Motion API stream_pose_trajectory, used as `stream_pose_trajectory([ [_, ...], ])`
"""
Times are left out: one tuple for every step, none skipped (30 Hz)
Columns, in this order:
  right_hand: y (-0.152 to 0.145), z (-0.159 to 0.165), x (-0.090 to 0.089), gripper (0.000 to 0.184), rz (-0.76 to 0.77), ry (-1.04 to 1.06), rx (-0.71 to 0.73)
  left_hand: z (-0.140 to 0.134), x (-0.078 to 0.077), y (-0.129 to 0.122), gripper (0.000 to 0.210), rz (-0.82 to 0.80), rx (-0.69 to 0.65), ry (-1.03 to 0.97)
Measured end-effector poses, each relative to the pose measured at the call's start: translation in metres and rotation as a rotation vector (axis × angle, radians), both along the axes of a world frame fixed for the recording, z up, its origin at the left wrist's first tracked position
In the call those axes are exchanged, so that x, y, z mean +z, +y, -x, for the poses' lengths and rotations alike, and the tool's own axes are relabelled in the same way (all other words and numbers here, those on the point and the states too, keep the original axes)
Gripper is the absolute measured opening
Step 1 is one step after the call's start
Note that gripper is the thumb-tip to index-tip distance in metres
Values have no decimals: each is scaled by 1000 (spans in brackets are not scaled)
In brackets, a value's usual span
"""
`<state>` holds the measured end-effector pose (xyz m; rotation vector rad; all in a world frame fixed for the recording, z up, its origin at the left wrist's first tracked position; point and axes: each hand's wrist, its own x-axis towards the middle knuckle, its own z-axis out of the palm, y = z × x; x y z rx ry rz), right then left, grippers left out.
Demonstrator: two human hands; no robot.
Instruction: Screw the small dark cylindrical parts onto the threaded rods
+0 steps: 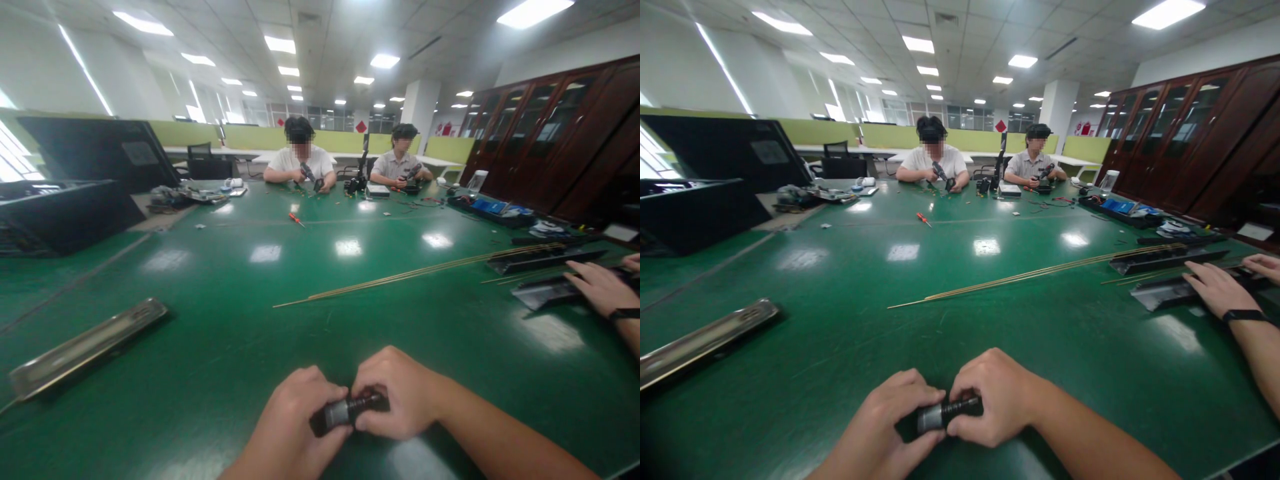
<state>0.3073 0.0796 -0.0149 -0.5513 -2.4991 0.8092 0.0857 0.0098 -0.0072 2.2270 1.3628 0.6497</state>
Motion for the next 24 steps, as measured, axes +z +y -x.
stream_pose_trajectory([
  [0, 0, 0, 17, -3, 4, -6, 0, -1, 1, 15, 1, 14, -9],
  [0, 0, 1, 16, -8, 9, -12, -1, -2, 1, 17, 5, 30, -24],
  [0, 0, 1, 15, -14, 15, -18, -1, -3, 1, 20, 12, 45, -39],
  [0, 1, 1, 14, -20, 22, -23, -1, -4, 1, 23, 23, 58, -48],
  [0, 1, 1, 13, -29, 26, -31, -1, -6, 1, 25, 33, 73, -52],
  [0, 1, 0, 13, -37, 29, -38, -1, -7, 1, 27, 44, 91, -50],
  [0, 1, 0, 13, -46, 29, -44, -1, -9, 1, 30, 51, 106, -47],
  [-1, 1, -1, 12, -53, 26, -48, 0, -10, 1, 33, 50, 119, -49],
  [-1, 1, -1, 11, -61, 22, -52, 0, -11, 1, 37, 41, 129, -57],
  [-1, 2, -1, 11, -67, 17, -57, 1, -12, 1, 40, 28, 139, -69],
  [-1, 2, -1, 11, -72, 15, -60, 2, -13, 1, 42, 15, 144, -77],
  [-1, 2, -1, 11, -73, 14, -60, 2, -14, 1, 42, 4, 142, -80],
  [-1, 2, -1, 11, -73, 14, -61, 3, -14, 2, 41, -7, 136, -81],
  [-1, 2, 0, 11, -72, 14, -58, 3, -13, 2, 40, -19, 127, -79],
  [-1, 2, 0, 12, -72, 12, -56, 4, -13, 3, 39, -32, 116, -79],
  [0, 2, 0, 13, -72, 9, -52, 4, -13, 4, 39, -44, 108, -79],
  [0, 2, 0, 13, -72, 2, -51, 5, -13, 5, 40, -52, 102, -81],
  [0, 2, 0, 13, -75, -4, -52, 5, -13, 5, 41, -54, 104, -82],
  [0, 2, -1, 13, -78, -11, -52, 5, -14, 5, 42, -52, 109, -82],
  [1, 2, -1, 13, -79, -17, -51, 5, -14, 5, 43, -43, 117, -80],
  [1, 2, -1, 14, -82, -22, -49, 5, -14, 5, 43, -32, 126, -77],
  [1, 2, -1, 14, -84, -26, -47, 5, -14, 4, 43, -20, 135, -76],
  [1, 2, -2, 14, -87, -31, -46, 4, -14, 3, 42, -6, 137, -74],
  [1, 2, -2, 14, -88, -37, -45, 3, -13, 3, 39, 8, 133, -71],
])
